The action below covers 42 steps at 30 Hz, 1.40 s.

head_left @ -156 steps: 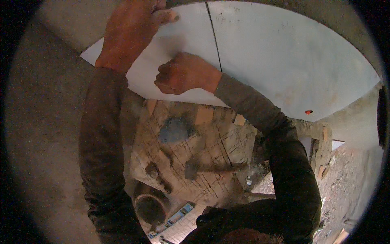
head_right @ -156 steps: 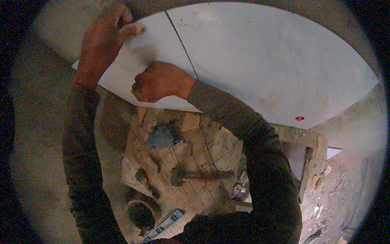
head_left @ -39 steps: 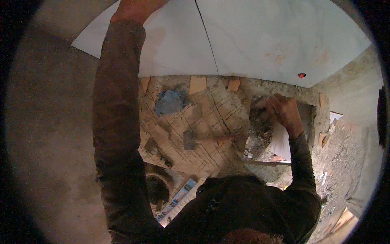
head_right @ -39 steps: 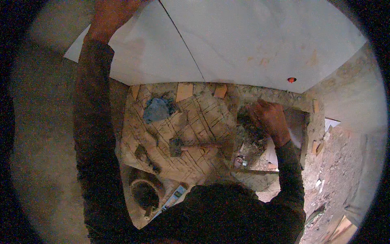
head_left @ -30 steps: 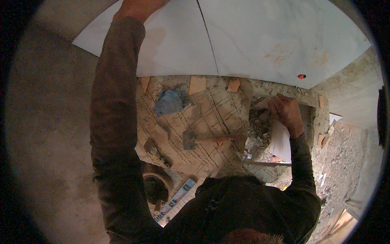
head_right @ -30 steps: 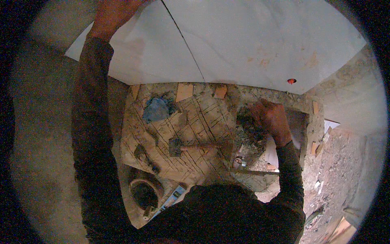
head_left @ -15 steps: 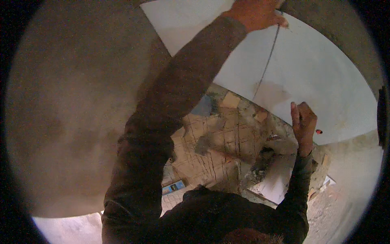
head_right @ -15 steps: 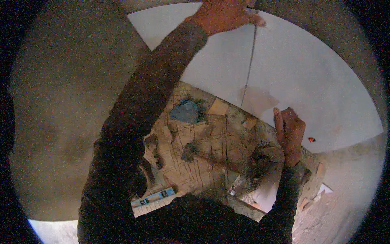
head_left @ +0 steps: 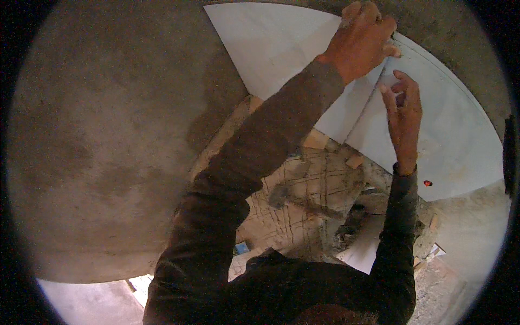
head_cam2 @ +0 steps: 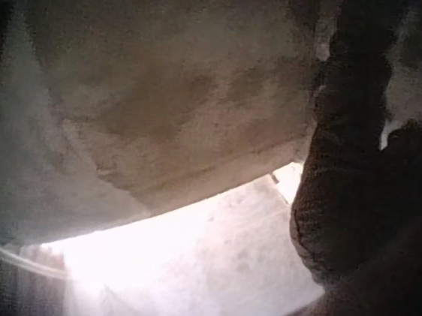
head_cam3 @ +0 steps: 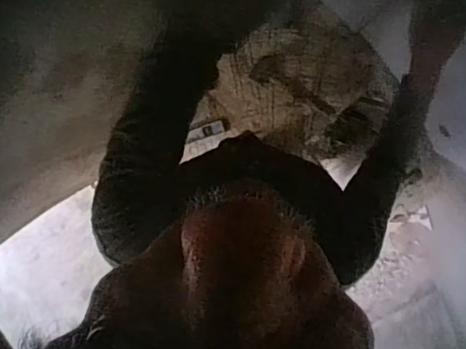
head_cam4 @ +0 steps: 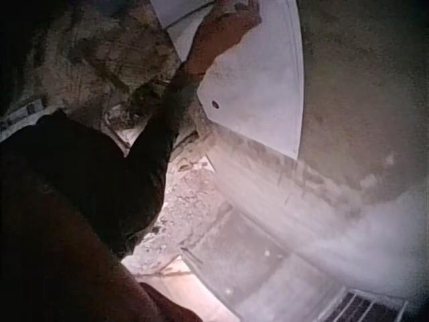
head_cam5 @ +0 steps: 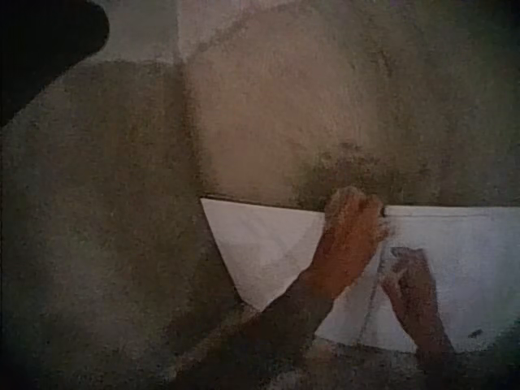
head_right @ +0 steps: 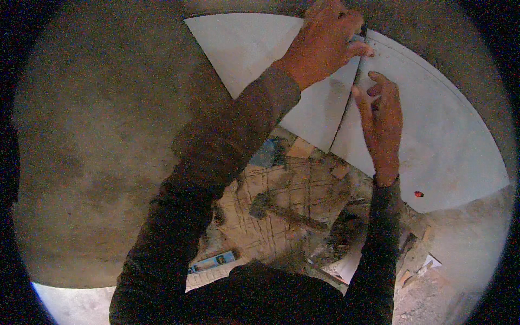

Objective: The person applies mortar to tiles using a trowel, presses the tiles against the wall to align them, and wipes the surfaces with a cloth.

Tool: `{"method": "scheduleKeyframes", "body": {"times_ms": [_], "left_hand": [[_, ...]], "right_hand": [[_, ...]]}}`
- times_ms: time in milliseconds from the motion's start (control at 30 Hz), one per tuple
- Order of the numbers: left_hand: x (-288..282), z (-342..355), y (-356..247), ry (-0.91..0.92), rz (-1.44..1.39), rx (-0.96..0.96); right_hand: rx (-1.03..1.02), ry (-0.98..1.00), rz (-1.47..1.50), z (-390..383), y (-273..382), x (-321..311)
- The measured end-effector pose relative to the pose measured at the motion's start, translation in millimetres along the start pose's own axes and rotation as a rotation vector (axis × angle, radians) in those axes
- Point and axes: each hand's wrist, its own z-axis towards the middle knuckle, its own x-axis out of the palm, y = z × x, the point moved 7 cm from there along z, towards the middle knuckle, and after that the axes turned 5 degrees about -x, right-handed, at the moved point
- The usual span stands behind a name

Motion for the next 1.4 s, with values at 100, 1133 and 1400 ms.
{"method": "scheduleKeyframes", "body": {"times_ms": [100, 1133, 1400], "left_hand": [[-32.1, -25.0, -4.5, -0.482, -0.018, 0.185], [-94.4, -451.1, -43.8, -0.717, -1.319, -1.227], [-73.7, -520.2, -69.4, -0.719, -1.462, -1.208]], "right_hand": [[-0.144, -0.066, -0.076, 7.0, 21.8, 9.9], [-0.562, 0.484, 0.055, -252.9, 149.5, 61.4], [-0.670, 0.602, 0.064, -302.9, 160.4, 76.8]]}}
